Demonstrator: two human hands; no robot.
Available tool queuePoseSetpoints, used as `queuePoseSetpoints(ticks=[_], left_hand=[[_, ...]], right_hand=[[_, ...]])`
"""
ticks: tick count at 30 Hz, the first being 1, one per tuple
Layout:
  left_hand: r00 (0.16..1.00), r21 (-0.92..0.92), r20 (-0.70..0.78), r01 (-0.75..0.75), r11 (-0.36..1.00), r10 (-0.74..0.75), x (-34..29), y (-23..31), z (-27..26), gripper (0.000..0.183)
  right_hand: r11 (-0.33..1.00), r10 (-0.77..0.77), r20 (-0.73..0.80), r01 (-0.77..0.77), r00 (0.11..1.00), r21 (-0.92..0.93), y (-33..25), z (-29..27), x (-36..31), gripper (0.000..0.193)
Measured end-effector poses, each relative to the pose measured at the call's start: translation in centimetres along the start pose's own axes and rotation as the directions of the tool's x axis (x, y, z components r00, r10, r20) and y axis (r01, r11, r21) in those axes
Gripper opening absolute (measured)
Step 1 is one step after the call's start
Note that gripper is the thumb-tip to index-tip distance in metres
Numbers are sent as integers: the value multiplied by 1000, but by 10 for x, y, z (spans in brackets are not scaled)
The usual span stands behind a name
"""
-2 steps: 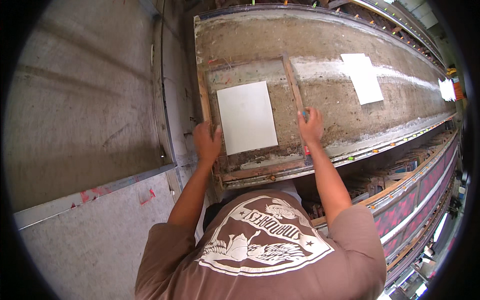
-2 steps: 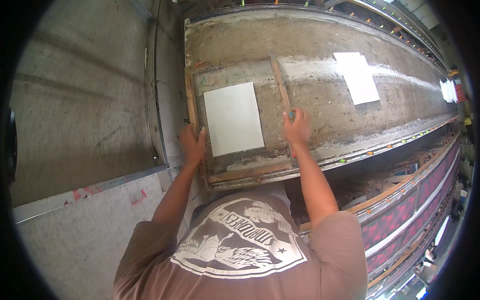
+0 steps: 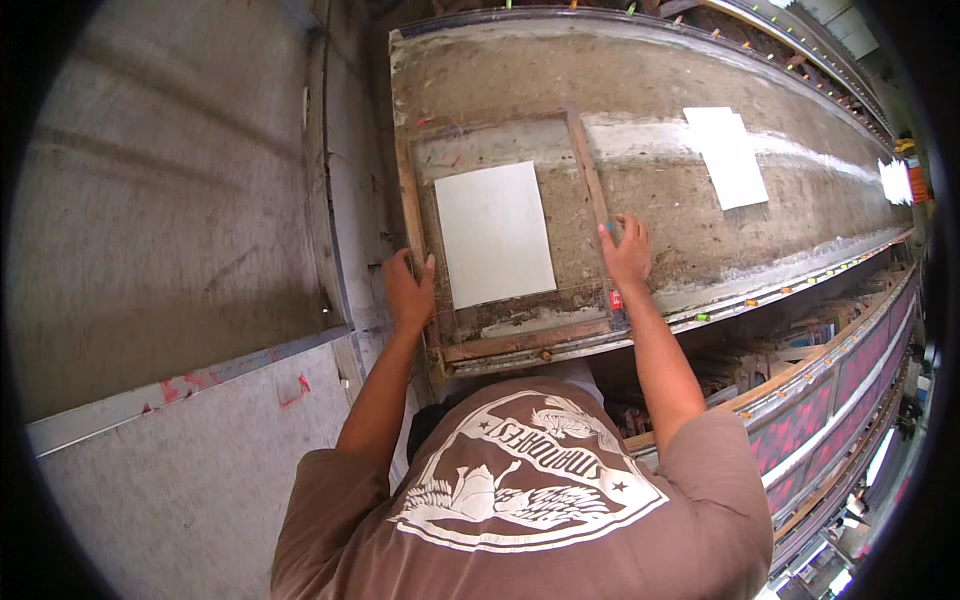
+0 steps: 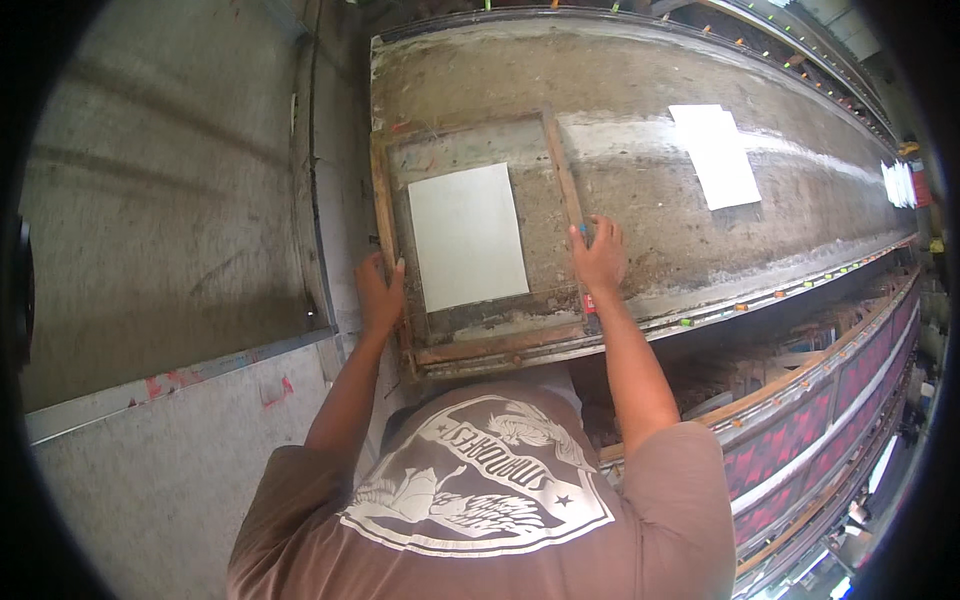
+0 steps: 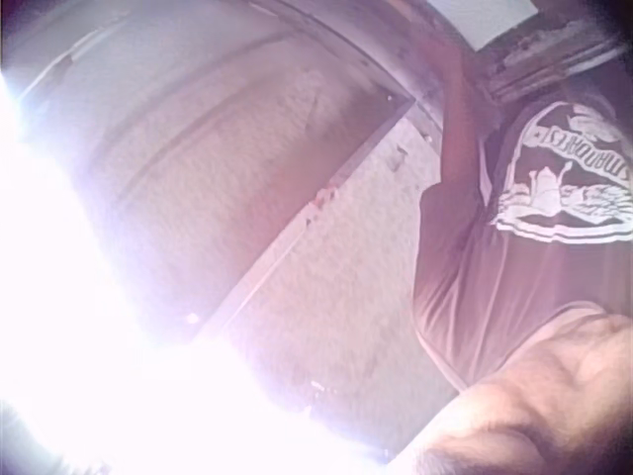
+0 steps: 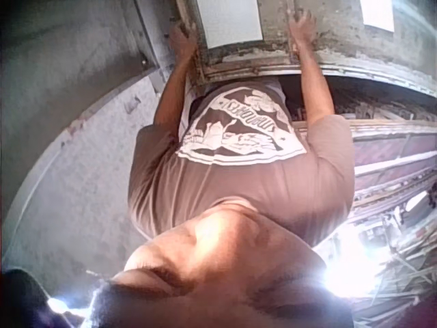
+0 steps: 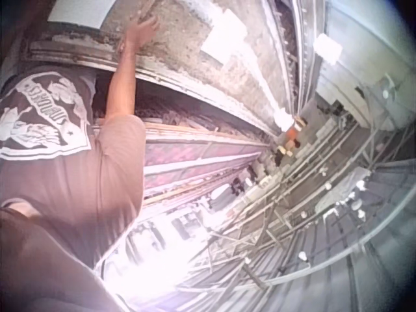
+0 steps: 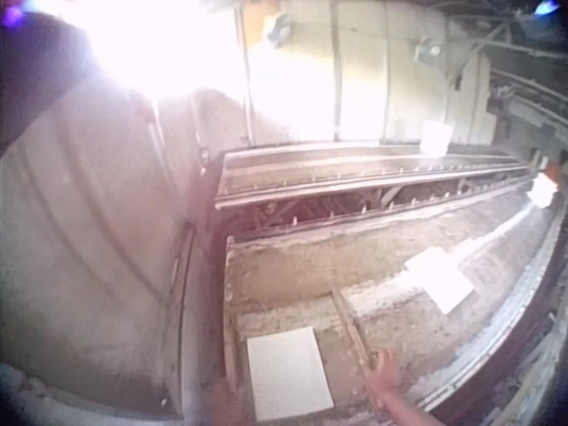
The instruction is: The person places a wooden frame on a conveyor belt and secures it with red tape. They then pick up white square tiles and place them one by one into the frame, adjusting their positions. The person repeats this process, handling multiple tiles and arranging them within the frame on the conveyor.
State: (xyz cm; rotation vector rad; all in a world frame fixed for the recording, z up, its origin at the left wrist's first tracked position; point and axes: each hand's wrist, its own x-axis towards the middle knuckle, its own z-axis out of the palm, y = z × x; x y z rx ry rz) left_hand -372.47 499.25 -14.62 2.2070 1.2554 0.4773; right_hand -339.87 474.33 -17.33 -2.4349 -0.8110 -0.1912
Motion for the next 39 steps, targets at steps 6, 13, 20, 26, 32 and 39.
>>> queuePoseSetpoints(ticks=[6,13,20,26,32,39], left_hand=[[922,73,244,291,954,-300,-35,-40,3,72],[922,219,250,243,945,-295,-36,-11,-5,71],[921,149,276,240,959,-274,-33,-24,2,74],[932,131,201,279,951,-301,-28,-26,-2,78],[964,15,104,245,969,-245,-19,-7,-29,71],[985,-34,76,156,987,-153,0,37,-52,60]], right_hand=[[978,183,395,-207,900,16,-5,-11,-4,76],[987,154,476,-160,866,-28,-5,-2,-6,82],[991,132,480,-118,867,-59,-1,1,-3,77],[986,168,502,-157,848,-64,-13,-3,-2,75],[991,105,459,-129,882,22,-18,-20,-1,74],[996,28,323,-55,946,75,-30,-72,47,71]])
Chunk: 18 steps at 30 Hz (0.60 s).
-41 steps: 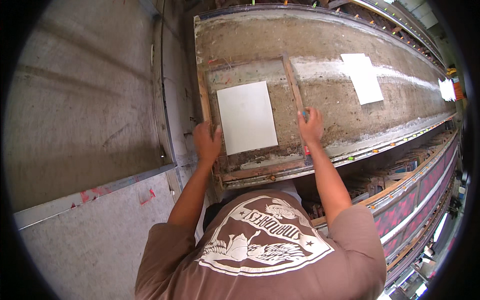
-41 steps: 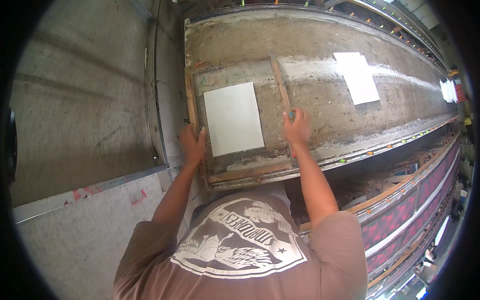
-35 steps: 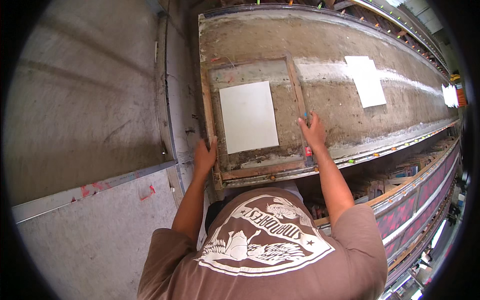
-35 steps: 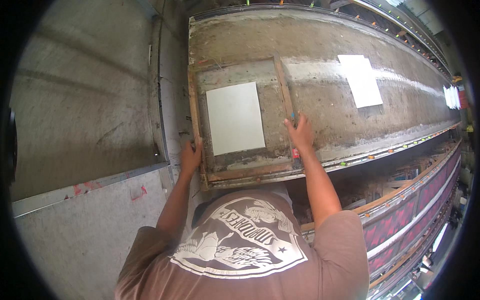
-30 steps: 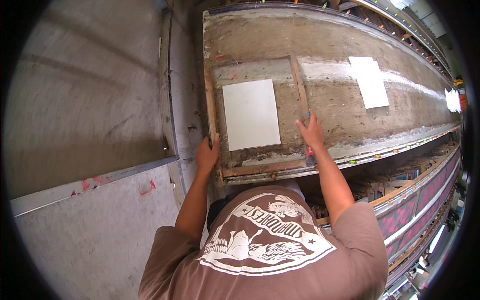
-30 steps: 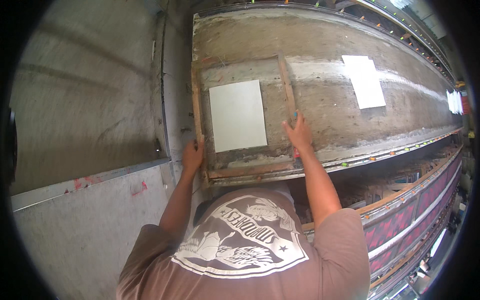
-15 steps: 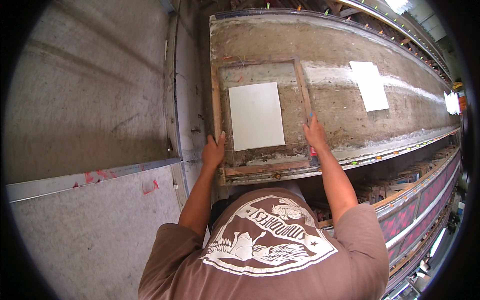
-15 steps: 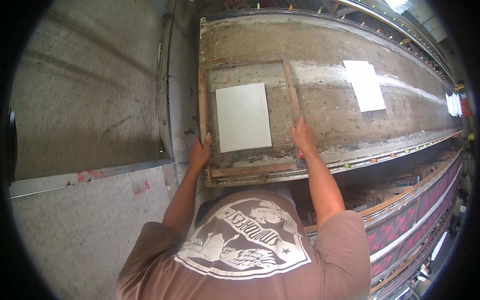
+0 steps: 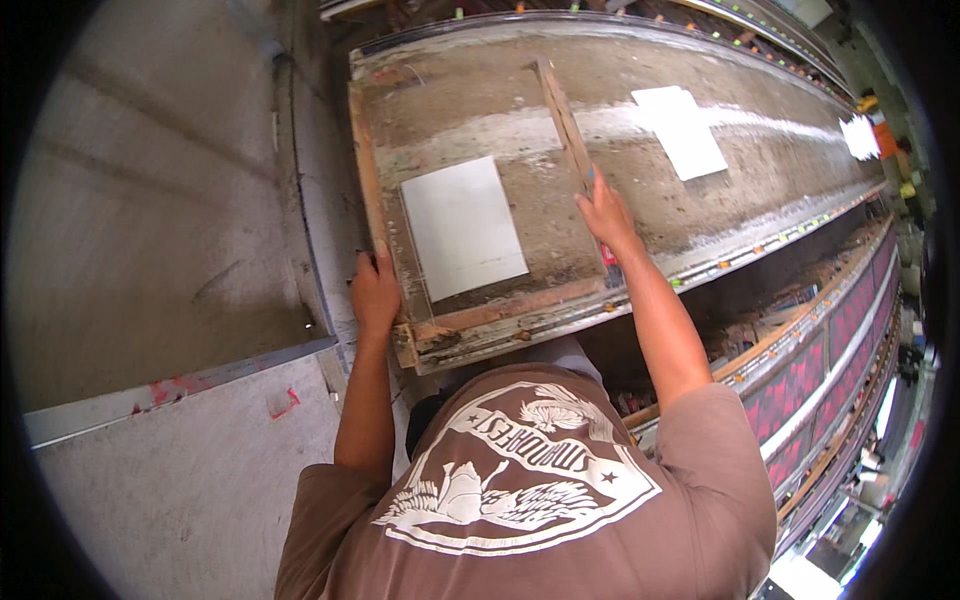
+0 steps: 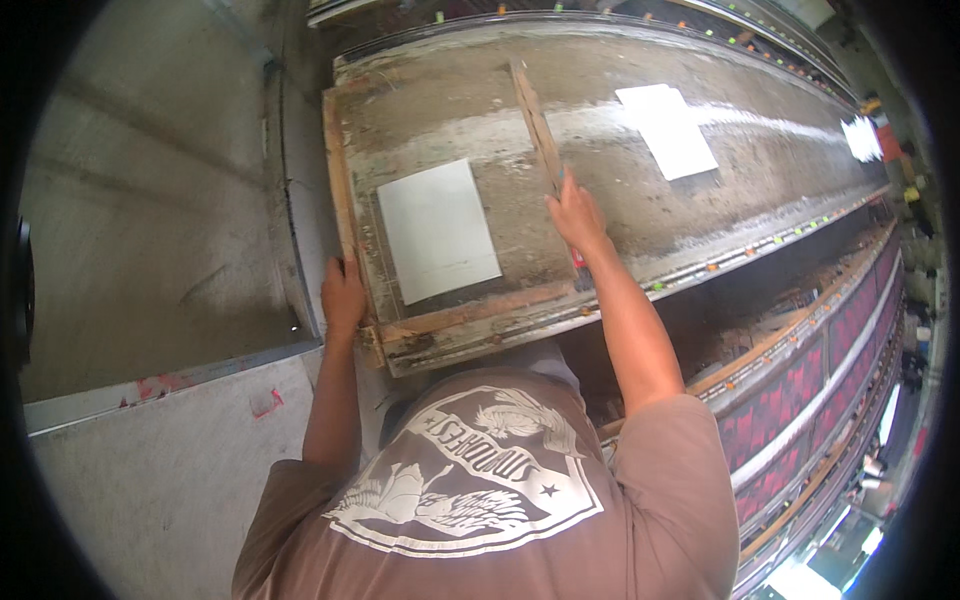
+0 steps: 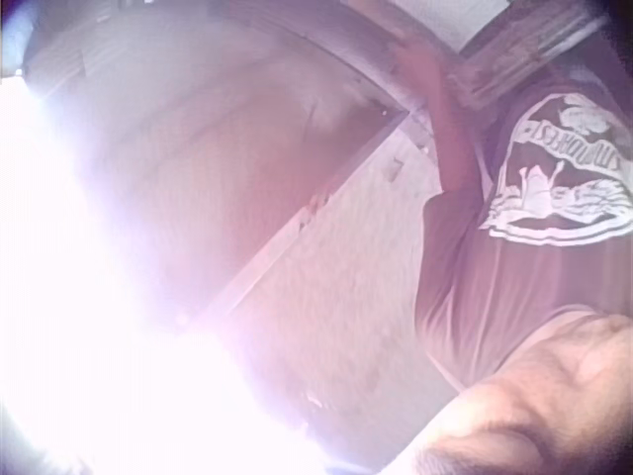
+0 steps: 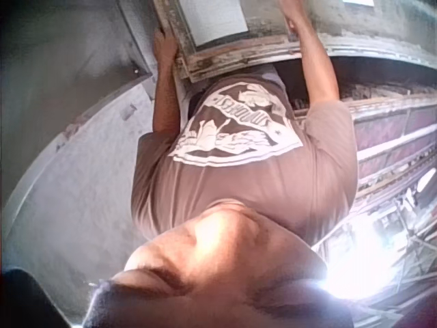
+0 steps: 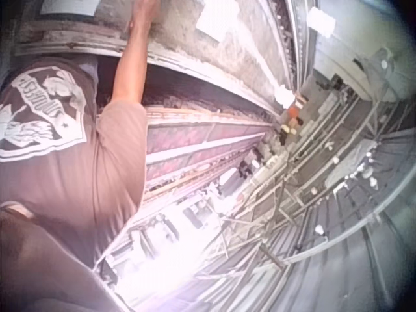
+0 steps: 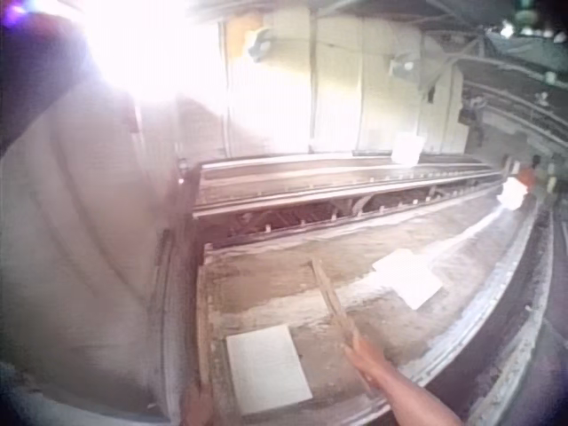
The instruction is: The person places a wooden frame on a conveyor belt and secures it with red tape. They then pick up white square tiles and place them one by one into the frame, adjusting their positions. The person repeats this process, handling multiple tiles and arranging them within the frame on the conveyor.
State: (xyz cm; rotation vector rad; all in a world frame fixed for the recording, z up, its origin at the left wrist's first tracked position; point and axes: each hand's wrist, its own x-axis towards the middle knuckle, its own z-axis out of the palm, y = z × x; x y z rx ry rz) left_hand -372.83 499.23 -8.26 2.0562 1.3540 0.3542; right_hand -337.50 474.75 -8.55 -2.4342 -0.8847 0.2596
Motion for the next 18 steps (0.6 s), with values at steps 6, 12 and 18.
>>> queuePoseSetpoints(ticks=[6,12,18], left_hand=[[994,8,-82,-67,998,68,-16,82,26,59],[997,-18,-76,5,1000,-7,-40,141,101,54],[994,30,-65,87,996,-85,-76,158,178,51]], right_hand=[[999,-34,-80,34,996,-3,51,-51,32,71],[999,-7,-26,6,1000,-36,135,-82,49,71],[1000,17,108,-19,994,15,209,-88,54,73]])
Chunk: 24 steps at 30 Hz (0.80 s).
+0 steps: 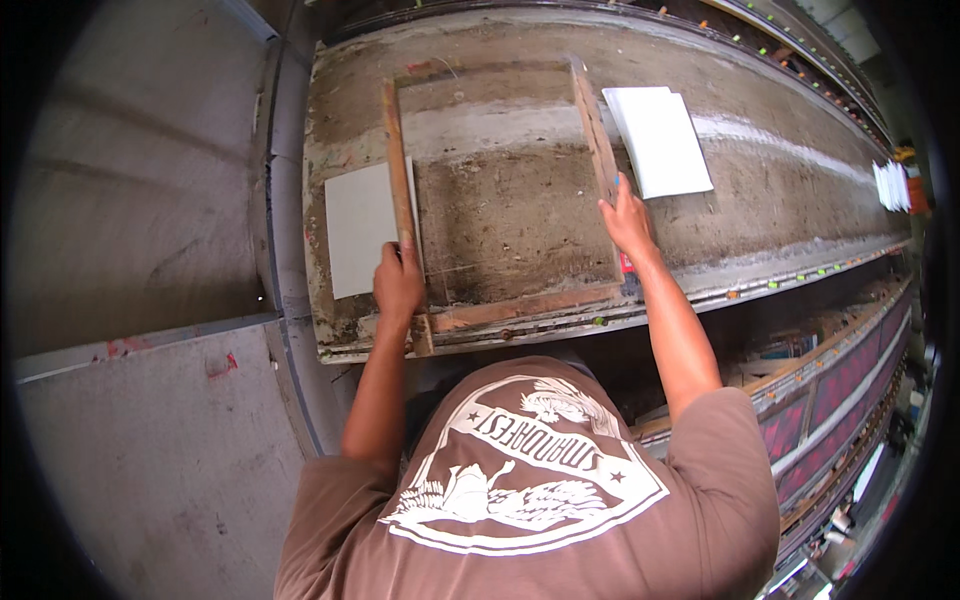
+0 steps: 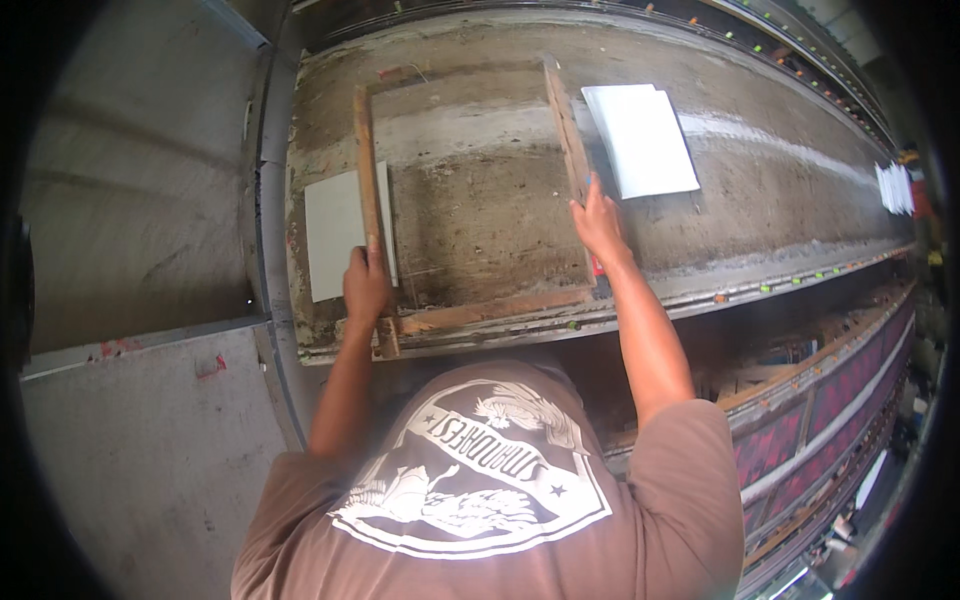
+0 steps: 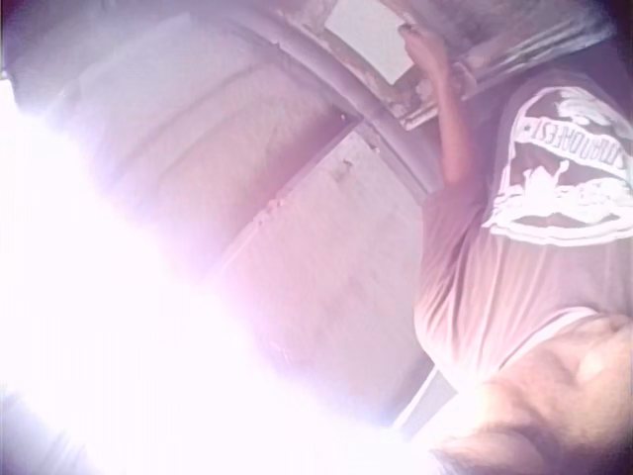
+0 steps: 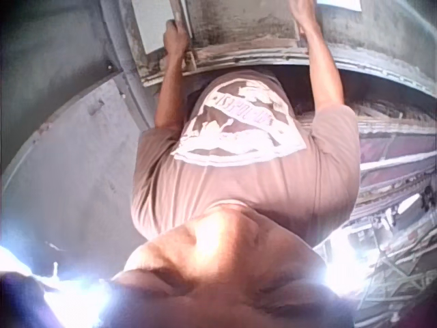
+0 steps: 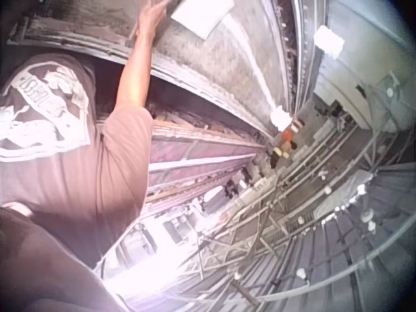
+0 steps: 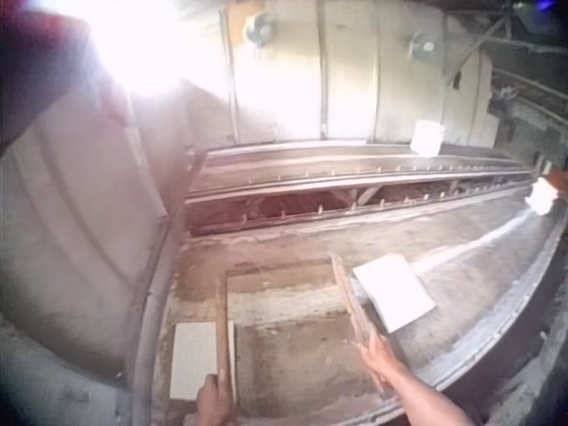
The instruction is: The person places a wooden frame on a conveyor belt and secures it with red tape. They then pick up white square tiles and place them one by one into the frame, adjusting their positions. The person repeats this process, handling multiple tiles and arranging them within the frame on the conveyor.
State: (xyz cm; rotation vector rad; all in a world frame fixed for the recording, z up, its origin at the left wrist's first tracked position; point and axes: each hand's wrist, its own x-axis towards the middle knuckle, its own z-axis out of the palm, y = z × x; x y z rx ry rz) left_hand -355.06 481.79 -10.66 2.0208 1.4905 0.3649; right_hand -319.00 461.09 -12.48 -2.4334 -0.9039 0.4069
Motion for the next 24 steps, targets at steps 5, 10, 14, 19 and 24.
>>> queuePoseSetpoints(ticks=[5,10,14,19,24], left_hand=[[1000,13,23,16,1000,-16,-19,-12,49,49],[1000,26,21,1,1000,-2,-27,-13,77,51],[1000,41,7,-6,999,5,-30,-2,85,50],[999,56,36,16,998,-18,-28,2,89,49],[997,46,68,-47,998,44,-27,0,93,51]], right_hand=[[999,20,50,-18,999,-46,36,-2,-2,74],[999,-5,31,6,1000,-51,61,3,-2,73],[995,50,46,-46,998,-88,72,1,-7,73],[992,65,45,-59,997,-114,91,9,-5,73],[999,37,36,-36,999,-34,98,8,-3,72]])
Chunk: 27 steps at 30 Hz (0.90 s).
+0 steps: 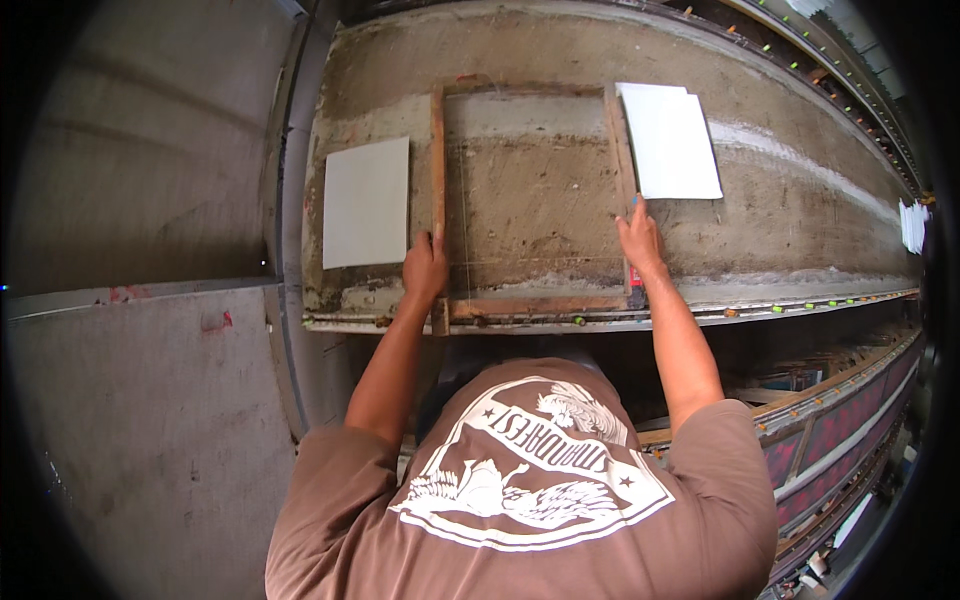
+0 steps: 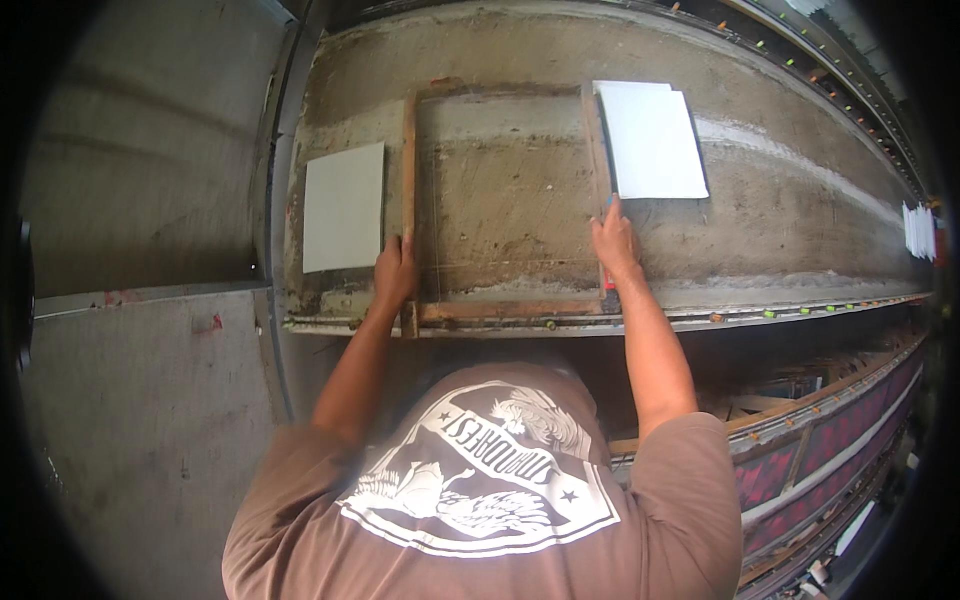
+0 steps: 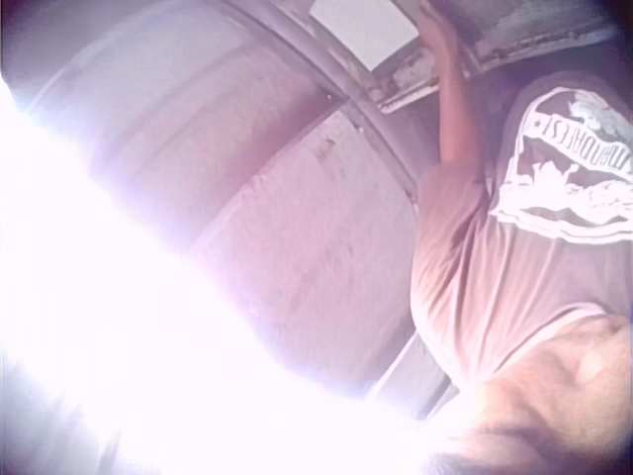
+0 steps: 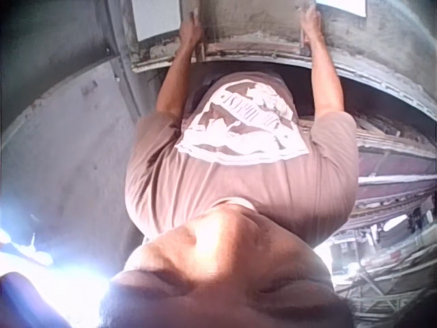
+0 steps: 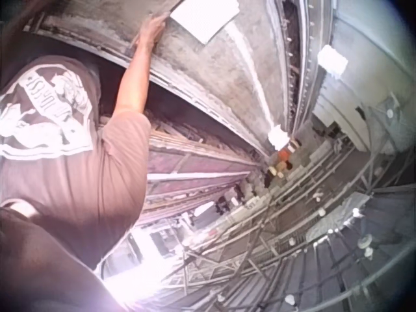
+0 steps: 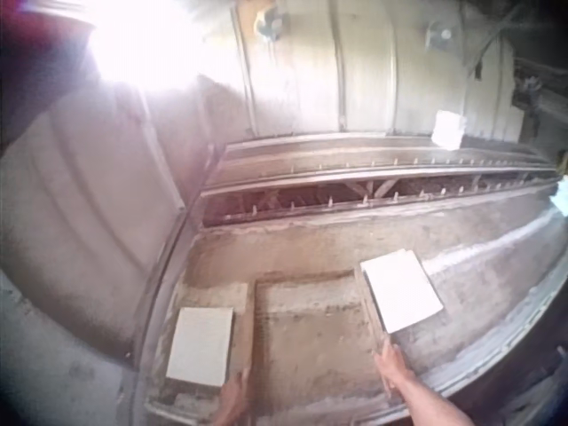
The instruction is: The person places a wooden frame on a conveyor belt and secures it with red tape. They then pick up white square tiles and place them one by one into the frame, adjusting their positions. The person repeats this process, handling multiple tiles and arranging them within the frame on the conveyor.
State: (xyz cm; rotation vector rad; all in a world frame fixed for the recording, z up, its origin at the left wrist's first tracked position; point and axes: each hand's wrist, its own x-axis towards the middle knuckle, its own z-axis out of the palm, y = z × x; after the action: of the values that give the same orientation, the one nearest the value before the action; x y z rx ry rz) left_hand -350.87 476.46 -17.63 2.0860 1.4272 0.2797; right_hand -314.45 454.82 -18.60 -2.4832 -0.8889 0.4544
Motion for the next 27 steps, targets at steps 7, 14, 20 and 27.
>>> queuePoseSetpoints(ticks=[7,14,20,27], left_hand=[[999,-5,-11,-31,1000,31,-4,22,11,50],[999,-20,16,-49,999,50,-10,35,26,46],[1000,-23,20,3,1000,-3,-11,35,31,46],[993,-129,113,33,991,-18,-11,29,18,53]], right_hand=[[1000,-16,-37,16,999,7,15,-10,-1,68],[999,35,11,-35,999,-31,26,-32,-4,71],[999,24,24,-23,999,-38,28,-33,-5,69],[998,63,55,-62,996,-13,20,-37,-5,70]])
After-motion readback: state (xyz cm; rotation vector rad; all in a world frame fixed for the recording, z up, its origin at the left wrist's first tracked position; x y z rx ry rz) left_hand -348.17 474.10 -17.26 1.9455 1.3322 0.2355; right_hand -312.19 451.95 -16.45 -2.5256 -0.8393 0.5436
